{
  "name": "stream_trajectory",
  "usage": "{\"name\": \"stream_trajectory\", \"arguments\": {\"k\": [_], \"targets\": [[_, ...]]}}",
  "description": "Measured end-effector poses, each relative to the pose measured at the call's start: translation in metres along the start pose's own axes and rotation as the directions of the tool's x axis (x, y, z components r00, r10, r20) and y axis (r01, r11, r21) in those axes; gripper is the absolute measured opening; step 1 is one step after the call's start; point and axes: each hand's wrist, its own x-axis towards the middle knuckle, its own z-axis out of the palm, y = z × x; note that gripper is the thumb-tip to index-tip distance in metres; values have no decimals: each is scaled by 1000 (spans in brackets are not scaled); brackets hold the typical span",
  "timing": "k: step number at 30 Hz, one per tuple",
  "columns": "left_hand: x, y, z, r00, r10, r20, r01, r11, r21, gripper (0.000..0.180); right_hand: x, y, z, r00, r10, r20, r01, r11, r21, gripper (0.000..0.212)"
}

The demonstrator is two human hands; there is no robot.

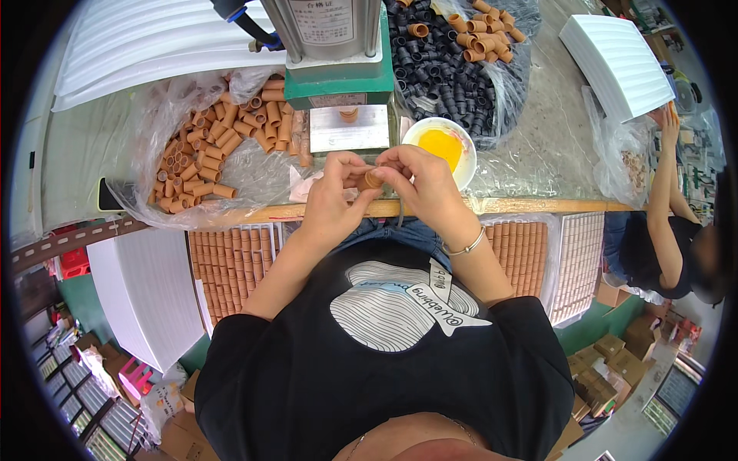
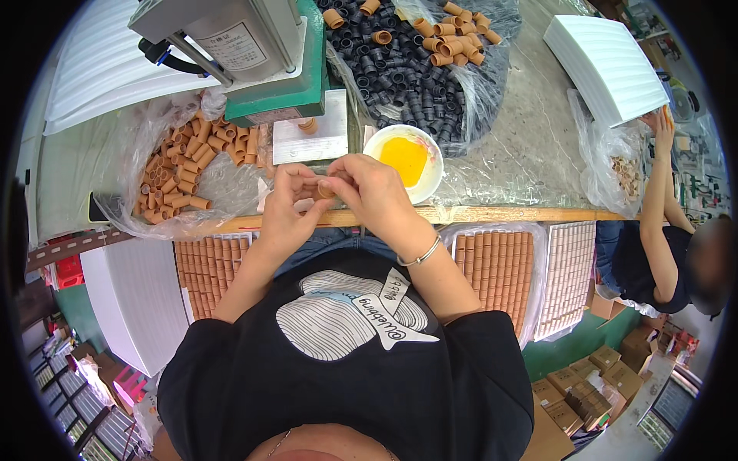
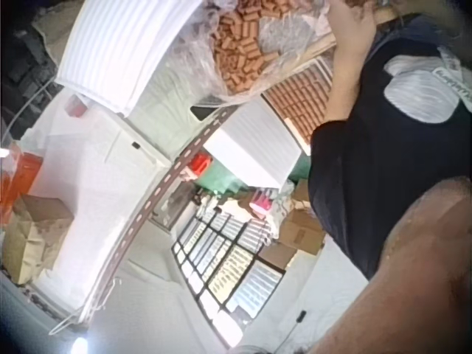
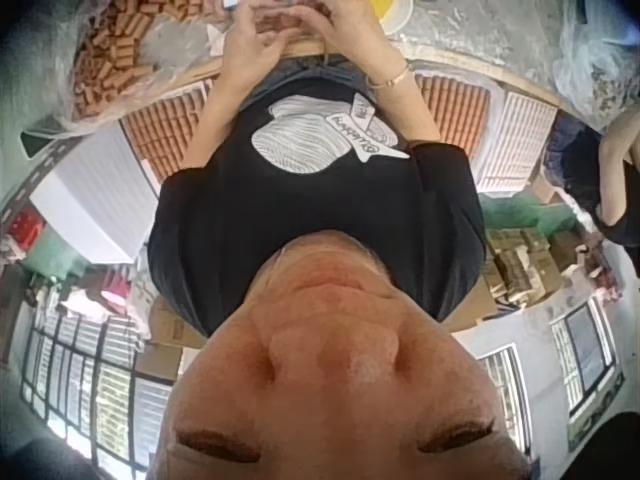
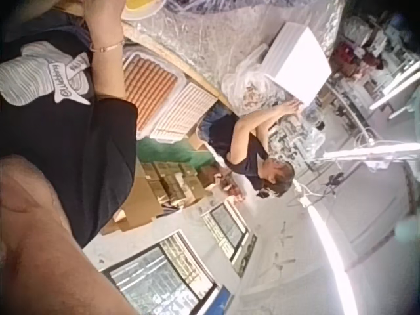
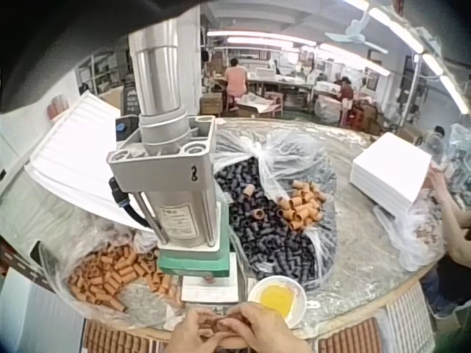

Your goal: The recorder assembles small cylindrical parts by applying adhesive and using a manual press to join pieces.

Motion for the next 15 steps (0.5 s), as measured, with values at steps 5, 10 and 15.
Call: {"name": "stream_trajectory", "arguments": {"k": [5,10,15], "targets": [[4,-13,-85,970,35,-242,43,950,309,34,34,59,-37,981,-71,-183,-47,818,-574,18],[-20,-8,-174,968,-14,-249,185,709,681,25,69,105,-49,986,-31,-163,-102,660,-744,18],[-35,-34,-185,996,-29,-85,89,442,893,14,83,122,-59,963,-64,-260,-166,621,-766,15]]}}
